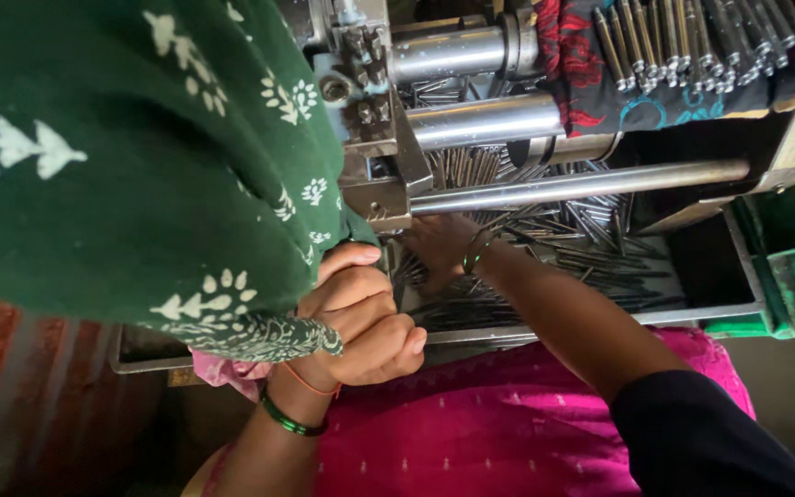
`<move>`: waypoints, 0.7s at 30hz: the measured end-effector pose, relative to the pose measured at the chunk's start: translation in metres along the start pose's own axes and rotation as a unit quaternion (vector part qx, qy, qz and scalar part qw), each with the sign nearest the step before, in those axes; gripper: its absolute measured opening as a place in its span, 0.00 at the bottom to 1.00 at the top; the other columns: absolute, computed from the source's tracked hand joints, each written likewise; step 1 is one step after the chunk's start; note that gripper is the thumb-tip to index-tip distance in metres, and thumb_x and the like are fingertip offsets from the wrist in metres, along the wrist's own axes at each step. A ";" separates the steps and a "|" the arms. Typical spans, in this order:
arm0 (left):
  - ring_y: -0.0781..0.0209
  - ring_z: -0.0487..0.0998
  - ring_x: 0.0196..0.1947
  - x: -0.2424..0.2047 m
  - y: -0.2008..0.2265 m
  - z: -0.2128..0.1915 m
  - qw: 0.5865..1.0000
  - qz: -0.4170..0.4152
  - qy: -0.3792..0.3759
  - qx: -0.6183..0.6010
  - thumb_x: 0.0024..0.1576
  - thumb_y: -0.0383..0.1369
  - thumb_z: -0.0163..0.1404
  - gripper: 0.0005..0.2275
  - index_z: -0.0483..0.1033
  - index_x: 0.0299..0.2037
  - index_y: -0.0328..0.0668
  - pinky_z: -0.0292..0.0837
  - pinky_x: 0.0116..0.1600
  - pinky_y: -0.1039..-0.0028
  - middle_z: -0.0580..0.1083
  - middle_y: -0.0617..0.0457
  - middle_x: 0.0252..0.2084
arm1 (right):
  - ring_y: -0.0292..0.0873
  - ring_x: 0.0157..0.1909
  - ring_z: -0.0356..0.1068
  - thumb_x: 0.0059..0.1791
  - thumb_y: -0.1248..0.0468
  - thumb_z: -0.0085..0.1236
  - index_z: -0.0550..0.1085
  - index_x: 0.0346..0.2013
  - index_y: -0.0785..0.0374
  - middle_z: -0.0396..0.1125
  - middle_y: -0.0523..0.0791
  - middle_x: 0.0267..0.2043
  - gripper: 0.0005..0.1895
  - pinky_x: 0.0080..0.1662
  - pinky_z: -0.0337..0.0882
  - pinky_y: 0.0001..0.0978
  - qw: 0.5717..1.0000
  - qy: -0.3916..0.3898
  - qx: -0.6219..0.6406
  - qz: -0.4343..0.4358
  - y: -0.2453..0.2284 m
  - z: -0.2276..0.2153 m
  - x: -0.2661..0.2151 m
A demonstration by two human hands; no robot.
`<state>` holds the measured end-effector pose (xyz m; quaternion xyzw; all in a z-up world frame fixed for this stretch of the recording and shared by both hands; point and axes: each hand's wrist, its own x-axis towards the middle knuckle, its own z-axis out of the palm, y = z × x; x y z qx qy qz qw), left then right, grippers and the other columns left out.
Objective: The person repeatedly picks up small metal rods from a tray, wipes them with a pink cloth, and places them into a green plastic bin. The person also adjusts a green cloth covering part of the machine.
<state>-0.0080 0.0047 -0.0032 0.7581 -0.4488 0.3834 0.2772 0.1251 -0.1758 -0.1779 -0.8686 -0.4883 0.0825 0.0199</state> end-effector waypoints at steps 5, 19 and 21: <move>0.59 0.73 0.30 0.000 0.000 0.000 1.000 -0.011 -0.008 -0.005 0.53 0.33 0.54 0.13 0.66 0.18 0.46 0.77 0.55 0.58 0.68 0.57 0.20 | 0.51 0.61 0.67 0.34 0.38 0.67 0.69 0.58 0.61 0.67 0.50 0.60 0.46 0.60 0.68 0.47 0.996 -0.092 -0.017 0.016 -0.009 -0.004 0.002; 0.58 0.73 0.29 -0.002 -0.002 -0.005 0.999 -0.020 -0.032 -0.038 0.55 0.32 0.56 0.13 0.67 0.20 0.44 0.74 0.58 0.55 0.67 0.56 0.21 | 0.54 0.61 0.62 0.38 0.36 0.61 0.69 0.58 0.59 0.64 0.48 0.61 0.42 0.55 0.63 0.49 0.994 0.008 -0.098 -0.044 -0.022 0.001 -0.004; 0.58 0.73 0.30 -0.001 -0.002 -0.006 0.998 -0.023 -0.035 -0.039 0.55 0.32 0.56 0.13 0.67 0.20 0.44 0.73 0.59 0.55 0.68 0.56 0.21 | 0.53 0.62 0.62 0.41 0.37 0.60 0.69 0.57 0.57 0.64 0.47 0.60 0.39 0.56 0.62 0.51 0.995 -0.015 -0.097 -0.036 -0.022 0.005 -0.004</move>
